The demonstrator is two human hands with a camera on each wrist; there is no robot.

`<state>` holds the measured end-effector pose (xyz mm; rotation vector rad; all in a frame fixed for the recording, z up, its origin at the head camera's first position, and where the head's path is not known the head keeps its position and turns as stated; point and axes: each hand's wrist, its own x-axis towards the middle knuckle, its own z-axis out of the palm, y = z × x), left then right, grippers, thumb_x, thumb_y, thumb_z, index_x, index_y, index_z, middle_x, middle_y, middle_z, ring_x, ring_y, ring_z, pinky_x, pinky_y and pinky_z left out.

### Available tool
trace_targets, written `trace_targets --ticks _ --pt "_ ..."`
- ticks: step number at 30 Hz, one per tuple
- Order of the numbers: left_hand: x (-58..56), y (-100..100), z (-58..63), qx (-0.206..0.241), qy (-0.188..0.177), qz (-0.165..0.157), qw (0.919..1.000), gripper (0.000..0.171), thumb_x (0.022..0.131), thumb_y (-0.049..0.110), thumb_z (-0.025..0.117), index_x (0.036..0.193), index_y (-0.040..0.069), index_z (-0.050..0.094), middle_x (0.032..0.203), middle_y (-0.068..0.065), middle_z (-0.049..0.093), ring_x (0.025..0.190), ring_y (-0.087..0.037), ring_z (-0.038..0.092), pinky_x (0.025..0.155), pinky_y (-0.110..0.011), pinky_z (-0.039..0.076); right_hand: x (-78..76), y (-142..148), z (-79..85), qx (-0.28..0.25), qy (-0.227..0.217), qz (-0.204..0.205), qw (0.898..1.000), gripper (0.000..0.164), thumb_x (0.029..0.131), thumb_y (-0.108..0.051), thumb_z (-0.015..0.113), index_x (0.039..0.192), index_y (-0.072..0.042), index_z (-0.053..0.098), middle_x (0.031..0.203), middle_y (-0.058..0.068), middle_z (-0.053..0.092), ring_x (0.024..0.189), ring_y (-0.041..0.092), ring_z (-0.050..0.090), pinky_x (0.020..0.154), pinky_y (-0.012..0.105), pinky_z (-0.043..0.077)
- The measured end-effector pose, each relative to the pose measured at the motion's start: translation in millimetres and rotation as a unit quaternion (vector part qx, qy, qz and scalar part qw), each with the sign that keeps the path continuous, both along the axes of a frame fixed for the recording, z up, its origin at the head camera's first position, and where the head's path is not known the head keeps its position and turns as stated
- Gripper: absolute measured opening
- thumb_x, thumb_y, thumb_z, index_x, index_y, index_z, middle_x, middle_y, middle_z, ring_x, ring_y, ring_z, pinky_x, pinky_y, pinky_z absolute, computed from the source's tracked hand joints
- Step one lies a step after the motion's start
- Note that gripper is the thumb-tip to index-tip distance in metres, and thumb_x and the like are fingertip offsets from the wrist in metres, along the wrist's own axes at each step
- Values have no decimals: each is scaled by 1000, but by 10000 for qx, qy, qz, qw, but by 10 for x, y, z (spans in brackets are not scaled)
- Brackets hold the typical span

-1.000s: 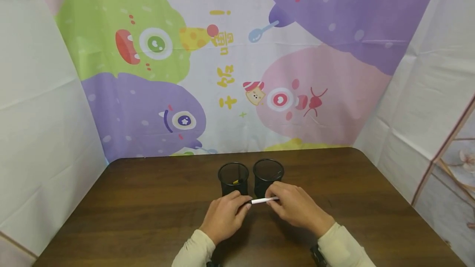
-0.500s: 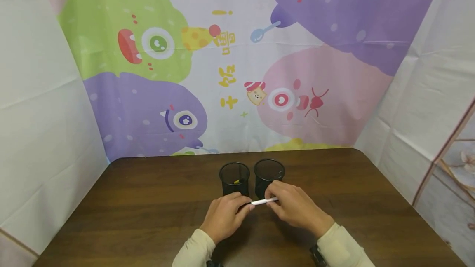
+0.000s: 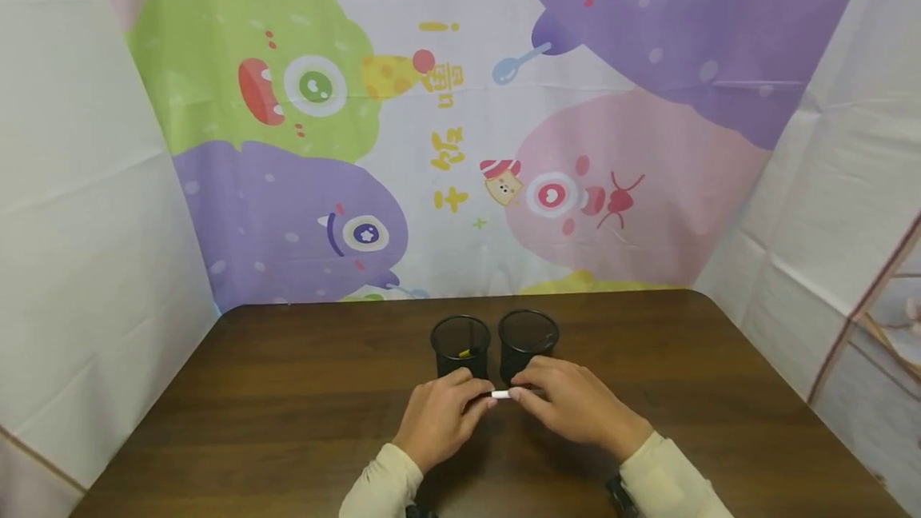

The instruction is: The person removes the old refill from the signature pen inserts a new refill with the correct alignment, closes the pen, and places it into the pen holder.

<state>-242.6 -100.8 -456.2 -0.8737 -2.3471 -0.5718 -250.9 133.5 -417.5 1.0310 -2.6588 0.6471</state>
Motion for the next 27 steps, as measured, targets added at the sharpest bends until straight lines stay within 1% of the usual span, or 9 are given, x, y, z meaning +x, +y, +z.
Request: trace_targets --ticks 3,9,18,27 --pt "-5 -9 1 34 85 34 10000 13 89 31 78 98 22 76 80 13 59 58 2 44 50 -19 41 -12 -10 3 117 -18 81 9999 25 103 -36 58 100 -20 77 86 -21 57 71 -1 51 65 26 48" --pt "-2 -2 16 71 91 40 9999 13 88 31 78 98 22 77 79 13 59 58 2 44 49 -20 40 -17 -1 -11 253 -7 120 9996 20 101 -29 61 94 -18 76 83 -20 55 69 0 50 64 26 47" --pt "0 30 19 139 -122 5 9998 14 89 32 78 98 21 77 79 13 60 57 2 43 49 -18 37 7 28 16 172 66 87 9998 9 98 -25 67 90 -22 70 82 -20 52 68 0 49 63 25 46" --pt "6 -12 8 111 -272 75 9995 15 90 33 76 99 21 78 80 13 62 58 2 45 50 -18 39 0 -14 19 65 37 81 9999 8 97 -27 69 90 -26 65 85 -21 54 70 0 50 65 25 47"
